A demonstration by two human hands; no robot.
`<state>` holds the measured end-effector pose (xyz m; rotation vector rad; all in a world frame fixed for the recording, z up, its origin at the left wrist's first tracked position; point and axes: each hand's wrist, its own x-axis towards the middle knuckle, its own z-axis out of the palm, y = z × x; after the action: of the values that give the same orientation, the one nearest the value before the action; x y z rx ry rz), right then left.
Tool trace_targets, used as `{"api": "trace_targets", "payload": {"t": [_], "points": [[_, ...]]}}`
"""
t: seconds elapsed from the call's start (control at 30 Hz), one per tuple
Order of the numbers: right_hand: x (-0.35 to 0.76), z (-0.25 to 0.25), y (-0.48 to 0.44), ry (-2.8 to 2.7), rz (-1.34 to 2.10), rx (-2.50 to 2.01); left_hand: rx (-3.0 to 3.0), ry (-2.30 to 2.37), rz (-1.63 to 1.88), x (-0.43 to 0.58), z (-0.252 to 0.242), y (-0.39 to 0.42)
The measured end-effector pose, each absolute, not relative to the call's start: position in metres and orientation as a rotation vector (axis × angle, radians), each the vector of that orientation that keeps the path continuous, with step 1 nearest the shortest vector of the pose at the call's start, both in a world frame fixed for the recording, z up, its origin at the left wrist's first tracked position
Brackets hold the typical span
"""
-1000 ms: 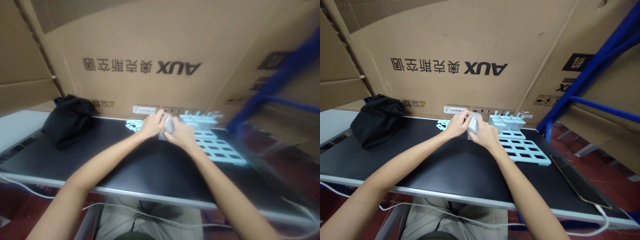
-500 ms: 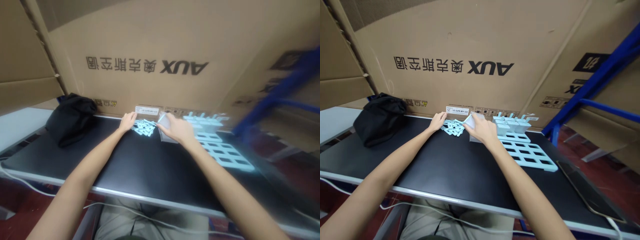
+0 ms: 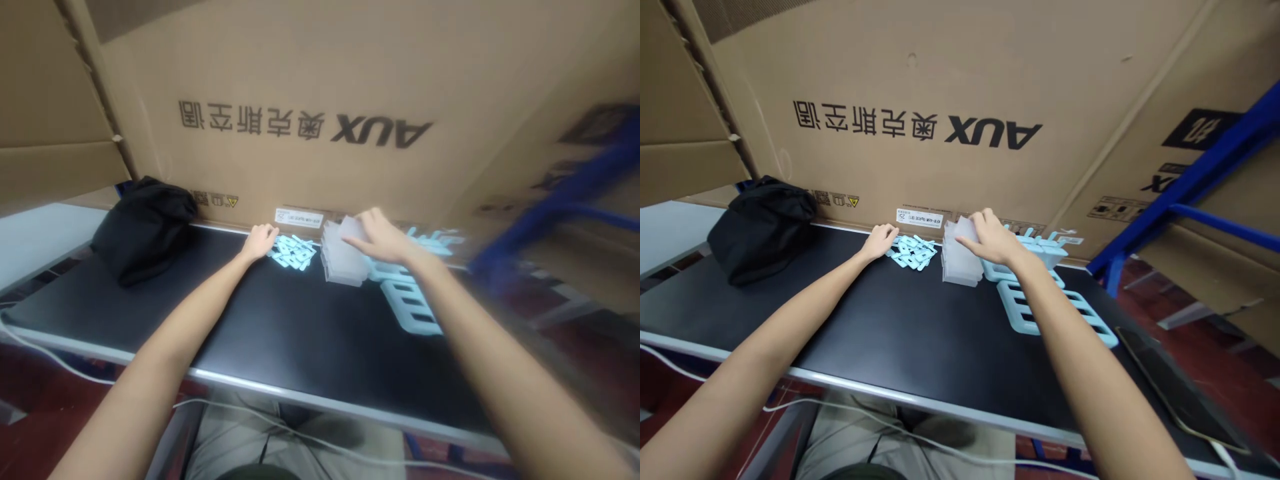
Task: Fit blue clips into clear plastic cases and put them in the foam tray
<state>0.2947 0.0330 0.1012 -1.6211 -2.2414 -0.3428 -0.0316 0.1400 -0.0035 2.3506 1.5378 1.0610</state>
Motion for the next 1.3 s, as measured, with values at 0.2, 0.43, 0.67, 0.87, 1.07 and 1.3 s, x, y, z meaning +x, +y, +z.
{"api": "trace_targets", "payload": {"t": [0.2, 0.43, 0.67, 0.87, 1.07, 1.3], "points": [[0.316, 0.076, 0.038, -2.166, -0.171, -1.429, 2.519, 1.473, 1.007, -0.027, 0.001, 0.126], [0.303, 0.057, 0.043, -2.197, -0.285, -1.477, 2.674, 1.462, 0.924, -0.025, 0.003, 0.12], [0.353, 0.06, -0.002, -1.281, -0.511, -1.711, 2.732, 1.439, 0.9, -0.023, -0.002, 0.125], [0.377, 0.018, -0.003, -1.567, 0.138, -2.01, 2.767, 1.448, 0.892, -0.023, -0.002, 0.125], [0.366, 0.012, 0.011, -1.59, -0.052, -2.334, 2.791, 1.456, 0.895, -0.023, 0.001, 0.122], [0.357, 0.016, 0.007, -1.632, -0.131, -2.377, 2.77, 1.443, 0.997, -0.024, 0.005, 0.117]]}}
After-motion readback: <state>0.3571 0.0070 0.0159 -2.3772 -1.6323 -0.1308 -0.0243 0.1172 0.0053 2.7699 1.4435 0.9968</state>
